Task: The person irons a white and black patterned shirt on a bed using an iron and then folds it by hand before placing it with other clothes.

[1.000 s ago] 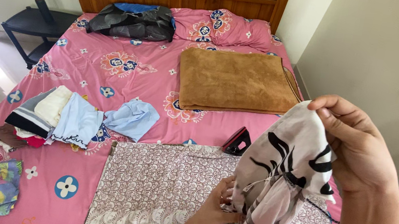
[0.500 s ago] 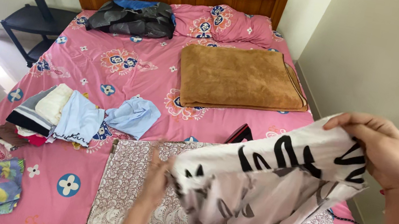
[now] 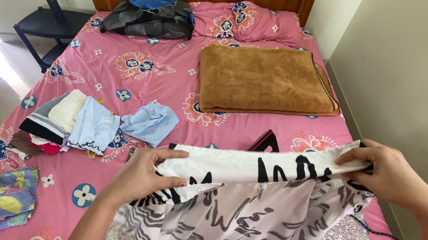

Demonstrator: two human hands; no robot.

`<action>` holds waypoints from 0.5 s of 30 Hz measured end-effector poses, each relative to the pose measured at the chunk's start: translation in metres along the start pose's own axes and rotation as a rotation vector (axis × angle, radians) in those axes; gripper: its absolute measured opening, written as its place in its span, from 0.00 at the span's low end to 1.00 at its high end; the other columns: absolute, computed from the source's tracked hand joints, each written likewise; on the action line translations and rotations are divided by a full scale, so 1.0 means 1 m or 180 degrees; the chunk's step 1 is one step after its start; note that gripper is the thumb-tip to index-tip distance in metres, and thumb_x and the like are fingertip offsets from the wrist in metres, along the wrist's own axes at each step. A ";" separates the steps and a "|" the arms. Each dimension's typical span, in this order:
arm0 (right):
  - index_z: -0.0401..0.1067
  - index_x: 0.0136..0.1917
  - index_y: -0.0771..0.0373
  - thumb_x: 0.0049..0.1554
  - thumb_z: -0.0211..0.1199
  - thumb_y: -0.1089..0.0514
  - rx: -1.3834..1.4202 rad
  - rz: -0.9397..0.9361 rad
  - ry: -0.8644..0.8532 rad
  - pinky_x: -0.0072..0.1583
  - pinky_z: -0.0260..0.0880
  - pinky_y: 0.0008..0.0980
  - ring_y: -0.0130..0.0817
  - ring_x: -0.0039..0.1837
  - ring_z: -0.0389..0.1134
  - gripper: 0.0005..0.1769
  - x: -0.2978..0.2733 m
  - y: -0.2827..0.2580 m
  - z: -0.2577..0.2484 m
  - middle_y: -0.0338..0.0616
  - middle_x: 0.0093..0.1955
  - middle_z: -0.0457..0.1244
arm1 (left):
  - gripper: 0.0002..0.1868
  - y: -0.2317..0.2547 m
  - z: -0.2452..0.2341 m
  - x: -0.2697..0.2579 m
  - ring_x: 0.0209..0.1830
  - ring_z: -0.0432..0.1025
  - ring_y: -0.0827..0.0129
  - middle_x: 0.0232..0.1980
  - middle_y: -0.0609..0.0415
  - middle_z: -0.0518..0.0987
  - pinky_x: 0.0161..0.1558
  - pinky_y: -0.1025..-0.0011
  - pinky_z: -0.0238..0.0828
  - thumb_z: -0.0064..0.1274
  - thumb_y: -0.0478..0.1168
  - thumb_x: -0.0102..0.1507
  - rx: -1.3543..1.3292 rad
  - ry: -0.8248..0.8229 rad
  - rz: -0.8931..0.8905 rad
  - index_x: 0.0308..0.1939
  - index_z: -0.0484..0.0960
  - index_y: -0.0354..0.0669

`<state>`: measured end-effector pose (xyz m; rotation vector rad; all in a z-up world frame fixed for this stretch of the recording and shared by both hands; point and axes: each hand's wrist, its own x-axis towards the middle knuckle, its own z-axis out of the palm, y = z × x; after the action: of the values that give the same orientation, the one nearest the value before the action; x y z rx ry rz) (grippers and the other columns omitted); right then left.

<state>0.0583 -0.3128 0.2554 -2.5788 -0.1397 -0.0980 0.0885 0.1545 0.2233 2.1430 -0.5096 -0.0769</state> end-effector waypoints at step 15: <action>0.84 0.52 0.57 0.45 0.69 0.68 0.0116 0.0199 0.0471 0.56 0.73 0.33 0.37 0.50 0.75 0.21 -0.021 0.087 0.012 0.43 0.52 0.71 | 0.20 0.025 0.049 -0.003 0.45 0.81 0.60 0.51 0.45 0.85 0.47 0.65 0.78 0.60 0.39 0.60 0.0388 0.0181 0.0443 0.57 0.84 0.45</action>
<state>0.0488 -0.3812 0.1978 -2.5262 -0.0058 -0.2599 0.0661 0.1055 0.2142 2.2145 -0.6428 0.0948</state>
